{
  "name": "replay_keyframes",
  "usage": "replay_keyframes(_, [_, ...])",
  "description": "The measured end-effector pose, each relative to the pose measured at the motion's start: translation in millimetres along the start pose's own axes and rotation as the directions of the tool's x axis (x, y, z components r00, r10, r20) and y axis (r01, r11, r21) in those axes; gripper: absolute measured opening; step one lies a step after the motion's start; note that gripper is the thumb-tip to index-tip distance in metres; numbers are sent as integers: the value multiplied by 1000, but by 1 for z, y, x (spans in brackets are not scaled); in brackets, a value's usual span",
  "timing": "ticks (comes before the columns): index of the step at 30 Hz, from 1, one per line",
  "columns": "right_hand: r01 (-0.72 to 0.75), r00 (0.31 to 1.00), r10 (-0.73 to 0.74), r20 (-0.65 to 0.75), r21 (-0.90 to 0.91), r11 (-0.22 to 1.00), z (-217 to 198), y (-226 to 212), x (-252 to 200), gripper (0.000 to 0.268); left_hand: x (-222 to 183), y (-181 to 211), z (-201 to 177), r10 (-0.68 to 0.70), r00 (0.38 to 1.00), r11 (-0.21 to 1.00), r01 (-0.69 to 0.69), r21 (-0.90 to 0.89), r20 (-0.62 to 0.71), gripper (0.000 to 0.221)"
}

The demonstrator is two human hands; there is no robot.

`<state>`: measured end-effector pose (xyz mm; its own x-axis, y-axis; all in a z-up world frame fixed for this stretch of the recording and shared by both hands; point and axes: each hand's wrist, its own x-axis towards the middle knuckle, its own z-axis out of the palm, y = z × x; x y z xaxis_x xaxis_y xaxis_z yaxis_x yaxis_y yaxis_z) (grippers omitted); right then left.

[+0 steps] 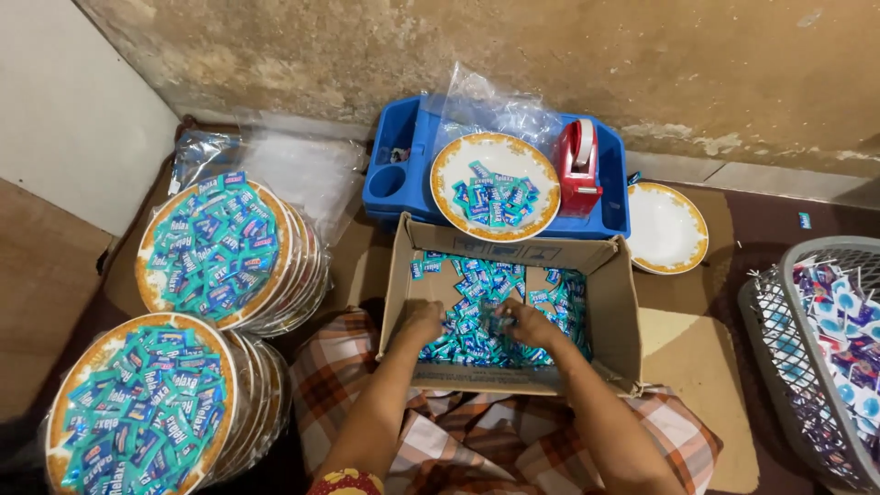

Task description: Arranging small blue packets onto decorative plates and then placing the plates into plastic sleeves for packaging.

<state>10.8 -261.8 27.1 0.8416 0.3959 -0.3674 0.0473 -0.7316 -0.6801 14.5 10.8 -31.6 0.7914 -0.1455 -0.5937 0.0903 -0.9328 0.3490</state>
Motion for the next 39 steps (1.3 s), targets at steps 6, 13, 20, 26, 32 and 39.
replay_keyframes(6, [95,994,-65,-86,409,908,-83,-55,-34,39,-93,51,-129,232,920,854,-348,-387,-315,27])
replay_keyframes(13, [314,861,-288,-419,-8,950,-160,-125,-12,38,-86,122,-223,410,658,606,-714,-351,-631,27])
replay_keyframes(20, [196,851,-345,-397,-369,908,-127,-119,50,37,-64,88,-165,186,687,667,-613,-423,-703,15])
replay_keyframes(26, [-22,916,-225,-332,-603,798,-111,-110,104,46,-14,32,-76,77,803,524,-537,-662,-591,11])
replay_keyframes(32, [-71,938,-116,-326,-512,856,-122,-175,74,50,-27,31,-57,72,893,631,-385,-673,-444,15])
replay_keyframes(39, [-111,956,-43,-291,-492,863,-120,-162,89,54,-10,14,-32,39,966,823,-176,-540,-254,19])
